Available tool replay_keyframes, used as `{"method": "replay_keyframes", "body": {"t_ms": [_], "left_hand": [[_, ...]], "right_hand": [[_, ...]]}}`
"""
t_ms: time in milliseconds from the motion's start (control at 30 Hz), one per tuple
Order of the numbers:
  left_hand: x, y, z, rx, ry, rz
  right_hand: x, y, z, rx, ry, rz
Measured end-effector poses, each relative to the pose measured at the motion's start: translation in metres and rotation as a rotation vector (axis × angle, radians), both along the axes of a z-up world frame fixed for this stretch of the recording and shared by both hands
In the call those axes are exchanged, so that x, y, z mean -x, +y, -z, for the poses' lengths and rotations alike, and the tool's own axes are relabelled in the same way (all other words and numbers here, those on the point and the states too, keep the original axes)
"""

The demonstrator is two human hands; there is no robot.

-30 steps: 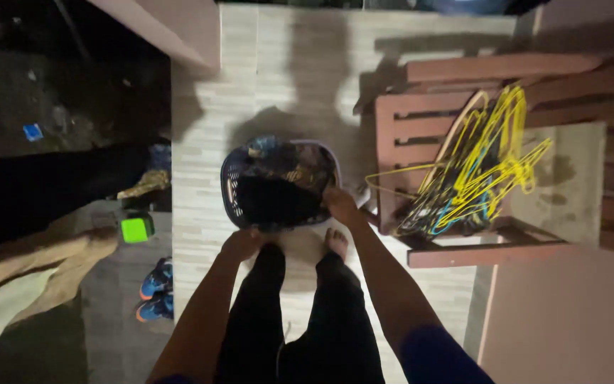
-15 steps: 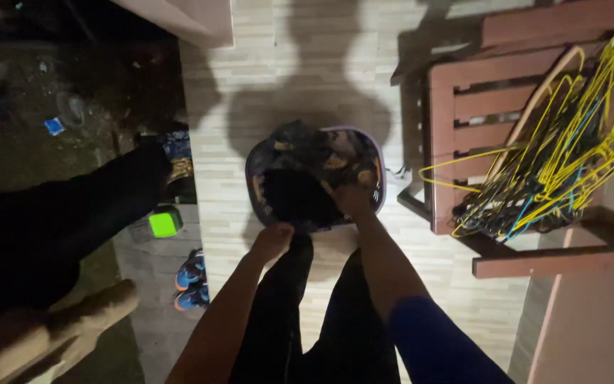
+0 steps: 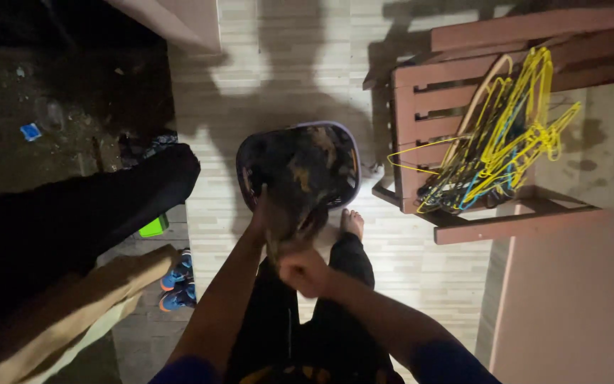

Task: Hanging laundry garments onto a clothesline using plastic hangers.

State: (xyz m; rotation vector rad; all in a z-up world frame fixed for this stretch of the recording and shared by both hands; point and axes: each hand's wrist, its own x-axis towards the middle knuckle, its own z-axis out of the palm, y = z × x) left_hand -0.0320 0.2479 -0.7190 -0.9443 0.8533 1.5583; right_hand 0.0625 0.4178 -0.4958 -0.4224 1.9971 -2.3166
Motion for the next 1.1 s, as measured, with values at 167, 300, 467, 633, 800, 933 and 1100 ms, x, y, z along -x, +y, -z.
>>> {"method": "replay_keyframes", "body": {"t_ms": [167, 300, 467, 633, 800, 933, 1100], "left_hand": [[-0.011, 0.007, 0.000, -0.426, 0.076, -0.053], [-0.005, 0.023, -0.044, -0.271, 0.215, -0.233], [0.026, 0.033, -0.226, -0.171, 0.455, -0.723], [0.027, 0.045, -0.390, -0.296, 0.645, -0.756], [0.016, 0.058, -0.458, -0.375, 0.910, -0.688], [0.005, 0.092, -0.482, -0.563, 1.325, -0.481], [-0.049, 0.125, -0.606, 0.316, 1.575, 0.066]], "right_hand": [[-0.004, 0.034, -0.119, 0.230, 0.046, -0.116], [-0.071, 0.093, 0.007, 0.000, -0.310, 0.162], [-0.013, 0.201, -0.079, 0.187, -0.006, 0.756], [0.024, 0.241, -0.155, 0.498, -0.185, 0.655], [0.051, 0.240, -0.208, 0.298, -0.172, 0.703], [0.042, 0.186, -0.267, -0.267, 0.410, 0.639], [0.050, 0.162, -0.270, -0.598, 0.546, 0.523]]}}
